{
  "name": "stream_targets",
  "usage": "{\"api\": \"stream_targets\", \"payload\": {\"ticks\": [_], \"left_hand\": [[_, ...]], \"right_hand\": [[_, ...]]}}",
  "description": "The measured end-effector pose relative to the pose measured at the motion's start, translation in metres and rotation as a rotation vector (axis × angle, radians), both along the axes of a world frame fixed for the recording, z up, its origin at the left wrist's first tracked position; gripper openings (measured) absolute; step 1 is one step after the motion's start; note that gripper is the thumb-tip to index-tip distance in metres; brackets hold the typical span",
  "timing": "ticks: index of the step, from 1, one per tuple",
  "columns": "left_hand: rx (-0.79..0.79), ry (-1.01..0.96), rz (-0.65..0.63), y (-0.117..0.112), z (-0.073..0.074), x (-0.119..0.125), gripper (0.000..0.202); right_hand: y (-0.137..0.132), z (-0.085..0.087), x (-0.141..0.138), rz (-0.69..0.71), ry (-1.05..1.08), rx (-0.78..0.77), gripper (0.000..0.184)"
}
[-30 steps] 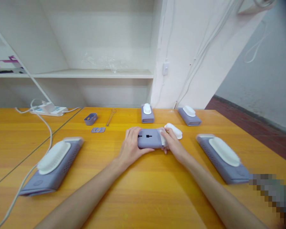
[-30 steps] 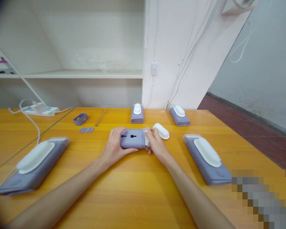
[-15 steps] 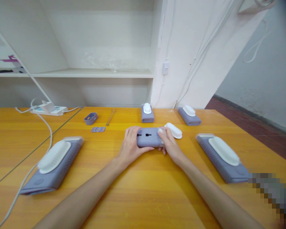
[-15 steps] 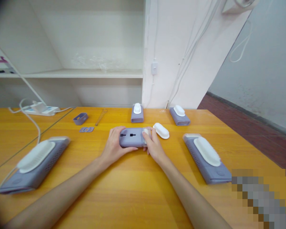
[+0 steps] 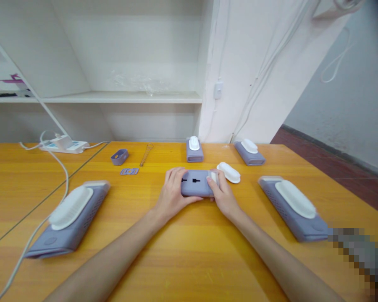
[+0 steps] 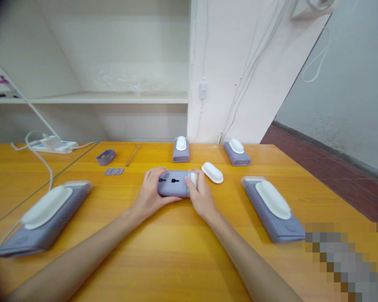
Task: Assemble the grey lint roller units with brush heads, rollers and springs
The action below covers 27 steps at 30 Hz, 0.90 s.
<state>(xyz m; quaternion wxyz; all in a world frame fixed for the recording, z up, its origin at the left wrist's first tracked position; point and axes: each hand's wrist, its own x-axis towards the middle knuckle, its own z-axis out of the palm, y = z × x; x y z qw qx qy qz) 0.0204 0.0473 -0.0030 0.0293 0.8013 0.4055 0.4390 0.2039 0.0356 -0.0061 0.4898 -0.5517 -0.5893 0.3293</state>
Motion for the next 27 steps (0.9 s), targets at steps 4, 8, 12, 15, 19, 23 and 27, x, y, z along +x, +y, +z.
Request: {"api": "stream_targets", "payload": {"ticks": [4, 8, 12, 15, 19, 23, 27], "left_hand": [[0.007, -0.013, -0.008, 0.0, 0.0, -0.001, 0.08], [0.01, -0.022, -0.007, 0.0, -0.001, -0.001, 0.08], [-0.012, -0.032, -0.009, -0.001, 0.0, 0.0, 0.08], [-0.063, -0.053, 0.007, -0.001, 0.002, 0.001, 0.081], [-0.09, -0.074, 0.029, -0.001, 0.003, 0.002, 0.081], [-0.101, -0.059, 0.031, 0.0, 0.003, 0.003, 0.077], [-0.118, -0.014, 0.001, 0.0, 0.002, 0.003, 0.075]], "right_hand": [[-0.003, -0.001, 0.0, -0.018, -0.059, -0.002, 0.041], [-0.003, -0.004, 0.001, -0.029, -0.092, -0.001, 0.043], [-0.001, -0.004, 0.0, -0.049, -0.137, 0.015, 0.043], [0.001, -0.001, -0.002, -0.093, -0.195, 0.09, 0.039], [0.006, 0.002, 0.003, -0.216, -0.321, 0.253, 0.035], [0.016, 0.003, 0.021, -0.403, -0.51, 0.35, 0.029], [0.024, 0.001, 0.038, -0.594, -0.78, 0.284, 0.028]]}}
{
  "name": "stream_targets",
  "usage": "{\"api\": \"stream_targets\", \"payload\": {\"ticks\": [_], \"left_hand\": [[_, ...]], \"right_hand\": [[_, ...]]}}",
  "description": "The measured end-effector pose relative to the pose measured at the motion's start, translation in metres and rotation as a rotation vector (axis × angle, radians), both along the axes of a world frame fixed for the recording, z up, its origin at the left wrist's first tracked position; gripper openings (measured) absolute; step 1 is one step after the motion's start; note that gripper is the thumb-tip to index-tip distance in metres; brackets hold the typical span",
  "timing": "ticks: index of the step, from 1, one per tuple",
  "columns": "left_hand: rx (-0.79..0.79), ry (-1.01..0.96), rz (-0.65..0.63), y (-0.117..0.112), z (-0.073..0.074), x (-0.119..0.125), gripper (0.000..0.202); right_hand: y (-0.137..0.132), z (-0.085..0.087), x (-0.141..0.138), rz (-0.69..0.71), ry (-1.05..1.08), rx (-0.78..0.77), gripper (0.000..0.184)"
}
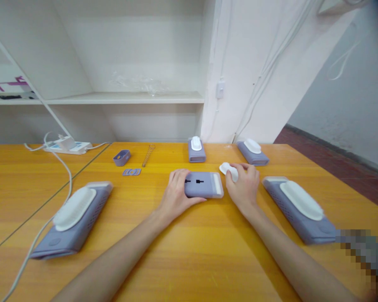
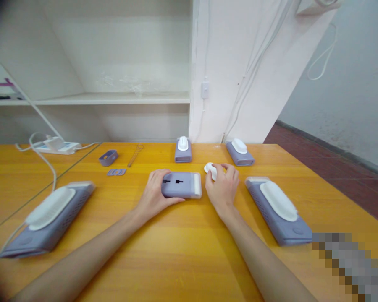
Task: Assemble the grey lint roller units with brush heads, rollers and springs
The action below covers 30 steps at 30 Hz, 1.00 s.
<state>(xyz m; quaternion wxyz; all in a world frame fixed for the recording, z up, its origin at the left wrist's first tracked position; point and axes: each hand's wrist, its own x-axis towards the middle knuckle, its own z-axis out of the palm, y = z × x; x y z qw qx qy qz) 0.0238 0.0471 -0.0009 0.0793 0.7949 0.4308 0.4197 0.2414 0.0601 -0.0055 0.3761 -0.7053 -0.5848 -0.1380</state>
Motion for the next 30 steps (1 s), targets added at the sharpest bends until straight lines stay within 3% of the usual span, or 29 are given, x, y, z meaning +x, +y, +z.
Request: {"api": "stream_targets", "payload": {"ticks": [2, 5, 8, 15, 22, 26, 30], "left_hand": [[-0.004, 0.028, -0.021, 0.0, 0.0, 0.0, 0.071], [-0.019, 0.05, -0.042, 0.0, 0.0, 0.001, 0.066], [-0.041, 0.06, -0.056, -0.001, 0.0, 0.001, 0.065], [-0.087, 0.071, -0.085, -0.001, -0.002, 0.001, 0.055], [-0.14, 0.026, -0.126, -0.001, -0.003, 0.0, 0.063], [-0.133, -0.018, -0.106, 0.0, -0.006, 0.0, 0.076], [-0.141, -0.029, -0.092, 0.002, -0.008, 0.0, 0.081]], "right_hand": [[0.002, -0.002, 0.005, -0.082, -0.063, -0.126, 0.034], [0.001, -0.005, 0.008, -0.085, -0.091, -0.313, 0.04], [-0.001, -0.005, 0.008, -0.058, -0.099, -0.348, 0.036], [0.005, -0.012, 0.01, 0.017, 0.014, -0.22, 0.033], [0.003, -0.008, 0.004, 0.327, 0.258, 0.166, 0.032], [-0.006, 0.002, -0.008, 0.538, 0.269, 0.18, 0.028], [-0.011, 0.006, -0.015, 0.643, 0.245, 0.147, 0.026]]}}
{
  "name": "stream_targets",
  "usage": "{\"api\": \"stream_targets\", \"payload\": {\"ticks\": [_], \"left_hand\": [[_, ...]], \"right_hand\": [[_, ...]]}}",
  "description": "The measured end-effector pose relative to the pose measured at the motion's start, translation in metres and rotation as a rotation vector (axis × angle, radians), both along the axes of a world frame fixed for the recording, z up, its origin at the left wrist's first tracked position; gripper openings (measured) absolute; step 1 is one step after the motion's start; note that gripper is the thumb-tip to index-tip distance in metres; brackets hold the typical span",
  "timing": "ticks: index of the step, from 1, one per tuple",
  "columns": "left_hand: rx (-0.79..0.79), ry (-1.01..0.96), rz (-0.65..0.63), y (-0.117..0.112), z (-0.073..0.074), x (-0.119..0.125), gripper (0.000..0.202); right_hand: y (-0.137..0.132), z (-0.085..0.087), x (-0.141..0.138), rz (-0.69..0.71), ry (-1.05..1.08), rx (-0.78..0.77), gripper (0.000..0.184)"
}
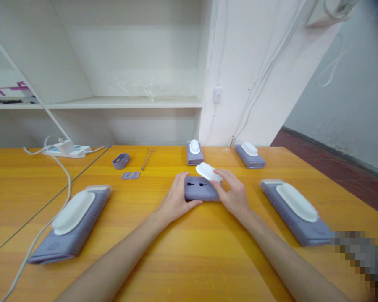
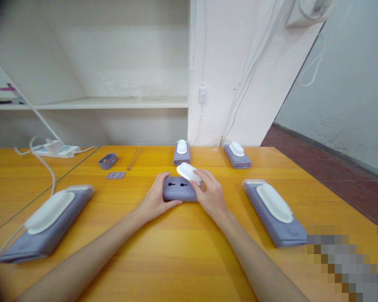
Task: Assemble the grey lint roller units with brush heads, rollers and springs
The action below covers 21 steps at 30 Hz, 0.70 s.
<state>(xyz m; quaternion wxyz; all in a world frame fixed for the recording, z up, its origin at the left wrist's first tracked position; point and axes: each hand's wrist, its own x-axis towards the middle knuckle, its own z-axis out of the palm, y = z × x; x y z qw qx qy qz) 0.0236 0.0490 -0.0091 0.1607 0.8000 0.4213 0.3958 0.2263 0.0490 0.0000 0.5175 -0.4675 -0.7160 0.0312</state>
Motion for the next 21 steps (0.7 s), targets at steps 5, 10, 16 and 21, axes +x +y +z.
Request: {"api": "stream_targets", "payload": {"ticks": [5, 10, 16, 21], "left_hand": [[-0.019, -0.044, -0.021, 0.001, 0.001, 0.0, 0.08], [-0.014, -0.03, -0.024, 0.001, 0.0, 0.0, 0.081], [-0.005, -0.019, -0.018, 0.002, -0.005, -0.001, 0.086], [0.014, -0.007, -0.002, 0.001, -0.002, -0.001, 0.085]], "right_hand": [[-0.005, -0.003, -0.007, 0.135, -0.1, 0.007, 0.029], [-0.006, -0.006, -0.011, 0.17, -0.133, -0.001, 0.032], [-0.004, -0.005, -0.013, 0.15, -0.224, 0.025, 0.025], [-0.003, -0.002, -0.016, 0.141, -0.199, -0.053, 0.026]]}}
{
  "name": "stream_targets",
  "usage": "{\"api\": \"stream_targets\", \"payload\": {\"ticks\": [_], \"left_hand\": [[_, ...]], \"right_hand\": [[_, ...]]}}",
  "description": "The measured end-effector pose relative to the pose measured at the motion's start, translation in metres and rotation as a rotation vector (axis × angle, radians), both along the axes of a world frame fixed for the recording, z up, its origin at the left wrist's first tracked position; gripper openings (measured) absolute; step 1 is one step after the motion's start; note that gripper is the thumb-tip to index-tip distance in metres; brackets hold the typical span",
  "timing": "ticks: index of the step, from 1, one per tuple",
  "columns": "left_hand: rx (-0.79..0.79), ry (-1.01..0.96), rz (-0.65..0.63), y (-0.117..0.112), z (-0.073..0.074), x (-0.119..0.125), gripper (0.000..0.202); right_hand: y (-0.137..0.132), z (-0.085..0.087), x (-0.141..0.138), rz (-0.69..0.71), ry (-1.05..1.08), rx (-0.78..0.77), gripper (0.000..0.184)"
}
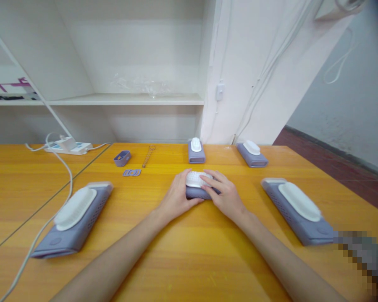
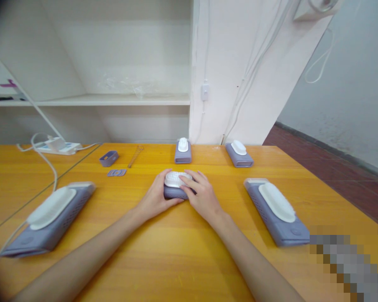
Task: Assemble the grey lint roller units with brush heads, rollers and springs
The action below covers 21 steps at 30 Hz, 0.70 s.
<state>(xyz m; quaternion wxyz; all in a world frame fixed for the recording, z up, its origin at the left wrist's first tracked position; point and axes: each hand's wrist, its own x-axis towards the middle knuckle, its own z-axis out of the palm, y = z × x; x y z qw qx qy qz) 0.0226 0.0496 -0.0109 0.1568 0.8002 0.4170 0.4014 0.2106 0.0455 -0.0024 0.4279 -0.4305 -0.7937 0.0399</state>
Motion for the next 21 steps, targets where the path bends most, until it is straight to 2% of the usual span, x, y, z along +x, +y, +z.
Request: {"api": "stream_targets", "payload": {"ticks": [5, 8, 13, 19, 21], "left_hand": [[0.034, 0.023, 0.023, -0.001, 0.002, 0.0, 0.082], [0.039, 0.029, 0.028, -0.002, 0.001, 0.001, 0.08], [0.062, 0.032, 0.035, -0.001, 0.0, 0.0, 0.078], [-0.005, -0.007, 0.183, 0.006, -0.004, -0.002, 0.087], [-0.019, -0.016, 0.212, 0.008, -0.005, -0.003, 0.081]], "right_hand": [[0.001, 0.0, -0.002, 0.024, 0.051, -0.016, 0.033], [0.002, -0.002, -0.003, 0.002, 0.057, -0.026, 0.041], [-0.001, -0.005, -0.006, -0.076, 0.01, -0.01, 0.04], [-0.005, -0.008, -0.007, -0.185, 0.037, -0.045, 0.053], [-0.002, -0.009, -0.005, -0.211, 0.077, -0.084, 0.057]]}}
